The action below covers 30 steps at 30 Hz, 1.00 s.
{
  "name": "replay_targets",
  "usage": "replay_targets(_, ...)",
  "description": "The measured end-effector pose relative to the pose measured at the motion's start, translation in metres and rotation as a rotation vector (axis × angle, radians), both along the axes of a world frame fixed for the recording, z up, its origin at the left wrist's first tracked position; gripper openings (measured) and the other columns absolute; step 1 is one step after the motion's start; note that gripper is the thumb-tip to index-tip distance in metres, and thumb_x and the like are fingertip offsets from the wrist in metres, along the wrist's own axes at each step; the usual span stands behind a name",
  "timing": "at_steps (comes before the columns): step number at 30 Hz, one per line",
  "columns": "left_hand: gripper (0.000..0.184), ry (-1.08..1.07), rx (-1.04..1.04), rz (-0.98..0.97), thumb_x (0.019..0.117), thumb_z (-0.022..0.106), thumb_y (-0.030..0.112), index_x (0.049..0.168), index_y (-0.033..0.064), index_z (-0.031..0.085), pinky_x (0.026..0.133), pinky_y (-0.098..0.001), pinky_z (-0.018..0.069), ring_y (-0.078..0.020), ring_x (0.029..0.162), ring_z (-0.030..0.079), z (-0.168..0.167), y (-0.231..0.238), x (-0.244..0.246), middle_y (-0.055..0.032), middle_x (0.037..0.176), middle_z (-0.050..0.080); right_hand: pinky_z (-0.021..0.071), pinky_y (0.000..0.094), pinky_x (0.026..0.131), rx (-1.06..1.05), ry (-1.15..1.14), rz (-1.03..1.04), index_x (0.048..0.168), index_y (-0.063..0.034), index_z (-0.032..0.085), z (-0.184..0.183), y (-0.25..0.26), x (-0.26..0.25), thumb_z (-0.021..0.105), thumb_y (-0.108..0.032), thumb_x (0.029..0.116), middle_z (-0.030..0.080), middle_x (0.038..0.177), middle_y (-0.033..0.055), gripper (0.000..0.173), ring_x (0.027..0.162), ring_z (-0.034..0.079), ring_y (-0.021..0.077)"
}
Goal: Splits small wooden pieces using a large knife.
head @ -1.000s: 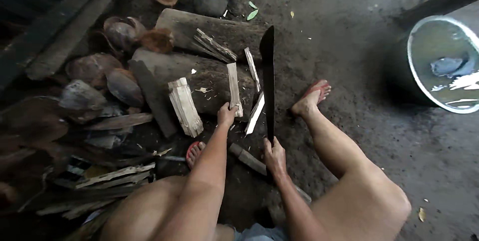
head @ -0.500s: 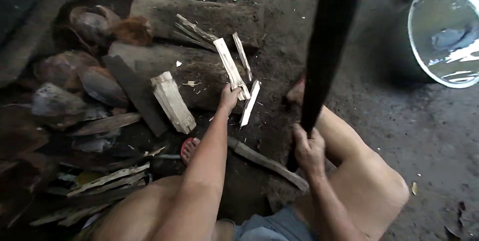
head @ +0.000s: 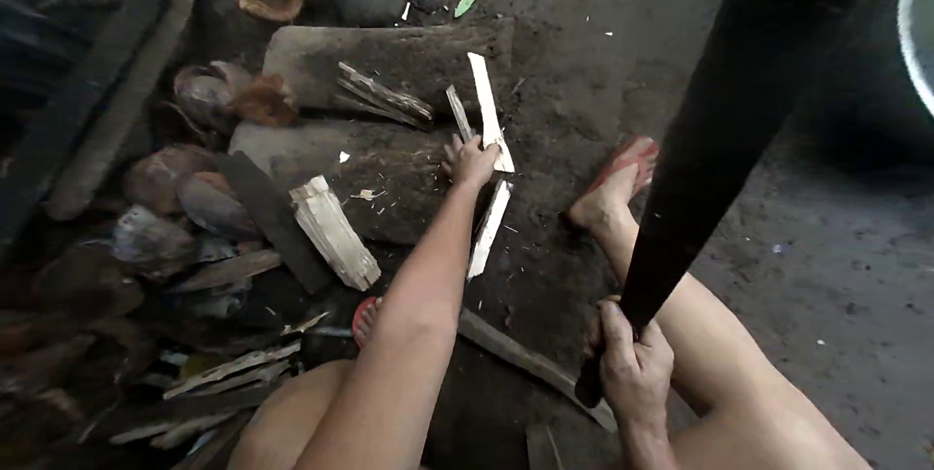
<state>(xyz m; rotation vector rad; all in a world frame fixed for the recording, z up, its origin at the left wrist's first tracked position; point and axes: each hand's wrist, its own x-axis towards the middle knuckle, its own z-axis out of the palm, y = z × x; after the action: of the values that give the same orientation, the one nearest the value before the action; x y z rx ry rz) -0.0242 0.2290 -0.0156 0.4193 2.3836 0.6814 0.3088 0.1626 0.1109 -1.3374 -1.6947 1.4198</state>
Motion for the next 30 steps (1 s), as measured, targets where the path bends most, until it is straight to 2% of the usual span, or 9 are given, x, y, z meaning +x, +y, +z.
replay_targets(2,0.046,0.003,-0.153,-0.027,0.0986,0.057,0.051,0.137,0.0271,0.066,0.113,-0.0772,0.0206,-0.0452,0.153,0.023,-0.007,0.014,0.004,-0.0168,0.162,0.038,0.0538,0.0275,0.043,-0.044,0.014,-0.025,0.106,-0.0042,0.062,0.000,0.004,-0.003,0.048,-0.026,0.1062,0.056,0.059,-0.0049,0.026,0.046,0.057,0.0091)
replay_targets(5,0.042,0.053,-0.285,-0.067,0.1007,0.053,0.045,0.132,0.0214,0.069,0.112,-0.0736,0.0276,-0.0369,0.146,0.040,-0.004,0.016,0.009,-0.0079,0.146,0.059,0.0535,0.0272,0.043,-0.076,0.043,-0.077,0.106,-0.0034,0.062,0.003,0.008,-0.002,0.048,-0.025,0.1059,0.055,0.058,-0.0046,0.026,0.045,0.056,0.0092)
replay_targets(8,0.042,-0.027,-0.156,-0.064,0.1005,0.058,0.036,0.127,0.0055,0.069,0.104,-0.0663,0.0462,-0.0404,0.126,0.060,0.019,0.002,-0.007,-0.0223,0.131,0.065,0.0543,0.0265,0.044,-0.078,0.075,-0.117,0.106,-0.0043,0.061,0.005,0.008,0.001,0.048,-0.024,0.1054,0.056,0.059,-0.0054,0.024,0.046,0.057,0.0085)
replay_targets(10,0.044,-0.051,-0.098,-0.103,0.0981,0.064,0.036,0.126,0.0023,0.068,0.103,-0.0661,0.0476,-0.0429,0.122,0.062,0.044,-0.019,-0.035,-0.0261,0.127,0.066,0.0547,0.0272,0.044,-0.070,0.091,-0.122,0.105,-0.0039,0.060,0.007,0.006,0.000,0.048,-0.023,0.1055,0.055,0.059,-0.0057,0.023,0.046,0.057,0.0085)
replay_targets(14,0.043,0.043,-0.159,-0.255,0.0972,0.068,0.032,0.126,0.0008,0.067,0.103,-0.0610,0.0490,-0.0379,0.118,0.065,0.126,-0.089,-0.094,-0.0232,0.124,0.068,0.0581,0.0289,0.049,-0.059,0.025,-0.088,0.111,0.0013,0.055,0.016,0.000,0.001,0.050,-0.023,0.1070,0.058,0.064,-0.0056,0.025,0.049,0.059,0.0078)
replay_targets(18,0.038,0.127,-0.223,-0.256,0.0981,0.066,0.029,0.127,0.0052,0.066,0.101,-0.0511,0.0523,-0.0270,0.111,0.068,0.194,-0.225,-0.125,-0.0160,0.121,0.069,0.0587,0.0338,0.051,-0.127,0.054,0.007,0.121,-0.0022,0.051,0.004,-0.009,0.006,0.049,-0.027,0.1084,0.056,0.066,-0.0038,0.028,0.051,0.060,0.0118)
replay_targets(22,0.042,0.124,-0.078,0.089,0.1013,0.062,0.028,0.138,0.0067,0.060,0.101,-0.0475,0.0557,-0.0235,0.113,0.069,0.197,-0.405,-0.108,-0.0150,0.126,0.068,0.0571,0.0341,0.051,-0.121,0.030,0.058,0.127,-0.0027,0.049,-0.003,-0.022,0.006,0.047,-0.030,0.1096,0.054,0.068,-0.0027,0.032,0.051,0.057,0.0124)
replay_targets(25,0.045,0.110,-0.004,0.508,0.1040,0.058,0.030,0.141,0.0046,0.057,0.100,-0.0517,0.0549,-0.0290,0.115,0.067,0.157,-0.516,-0.066,-0.0194,0.128,0.067,0.0549,0.0286,0.048,-0.082,-0.013,0.088,0.114,-0.0056,0.054,0.007,-0.036,-0.001,0.048,-0.029,0.1082,0.052,0.066,-0.0071,0.025,0.049,0.055,0.0073)
replay_targets(30,0.055,0.031,0.039,1.198,0.1022,0.061,0.033,0.145,0.0011,0.050,0.100,-0.0619,0.0499,-0.0402,0.126,0.057,0.087,-0.600,-0.001,-0.0260,0.139,0.057,0.0543,0.0256,0.048,-0.043,-0.124,0.116,0.117,-0.0030,0.055,0.028,-0.068,-0.022,0.051,-0.027,0.1061,0.053,0.071,-0.0061,0.027,0.050,0.055,0.0039)
